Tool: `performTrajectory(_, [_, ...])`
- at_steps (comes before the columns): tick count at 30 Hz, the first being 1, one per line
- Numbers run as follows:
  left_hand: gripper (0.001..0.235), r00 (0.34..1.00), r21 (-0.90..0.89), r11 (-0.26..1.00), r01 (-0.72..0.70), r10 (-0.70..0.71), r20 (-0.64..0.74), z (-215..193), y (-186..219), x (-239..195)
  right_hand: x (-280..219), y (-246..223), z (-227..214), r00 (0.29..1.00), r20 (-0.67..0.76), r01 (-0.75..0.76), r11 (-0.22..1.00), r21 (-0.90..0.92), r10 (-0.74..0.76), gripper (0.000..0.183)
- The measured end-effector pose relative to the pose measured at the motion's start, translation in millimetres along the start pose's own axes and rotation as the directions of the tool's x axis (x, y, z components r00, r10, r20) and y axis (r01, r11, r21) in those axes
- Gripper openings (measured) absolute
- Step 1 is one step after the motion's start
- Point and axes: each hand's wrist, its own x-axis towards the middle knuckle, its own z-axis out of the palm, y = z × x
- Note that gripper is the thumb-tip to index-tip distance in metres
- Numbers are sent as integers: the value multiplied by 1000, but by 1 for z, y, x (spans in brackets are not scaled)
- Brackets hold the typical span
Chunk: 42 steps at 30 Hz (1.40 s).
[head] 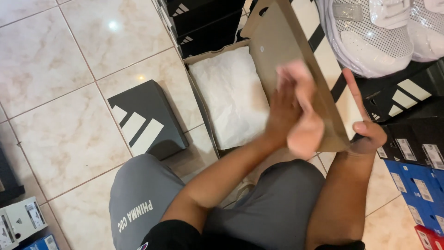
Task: Wiping shoe boxes with a cloth and organizing them in a warehouse.
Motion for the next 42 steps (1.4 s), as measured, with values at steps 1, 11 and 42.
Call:
performTrajectory(1, [62,1000,-3,1000,-1,1,0,10,-14,13,-3,1,-1,1000,0,3,1000,-2,-3,128])
performTrajectory(11, [57,866,-868,433,242,-500,-8,17,-65,50,-2,13,1,936,265,117,504,-856,233,112])
performTrajectory(42, [62,180,-55,206,977,-656,733,-274,-146,-34,81,194,-56,938,-180,157,-824,-544,297,88])
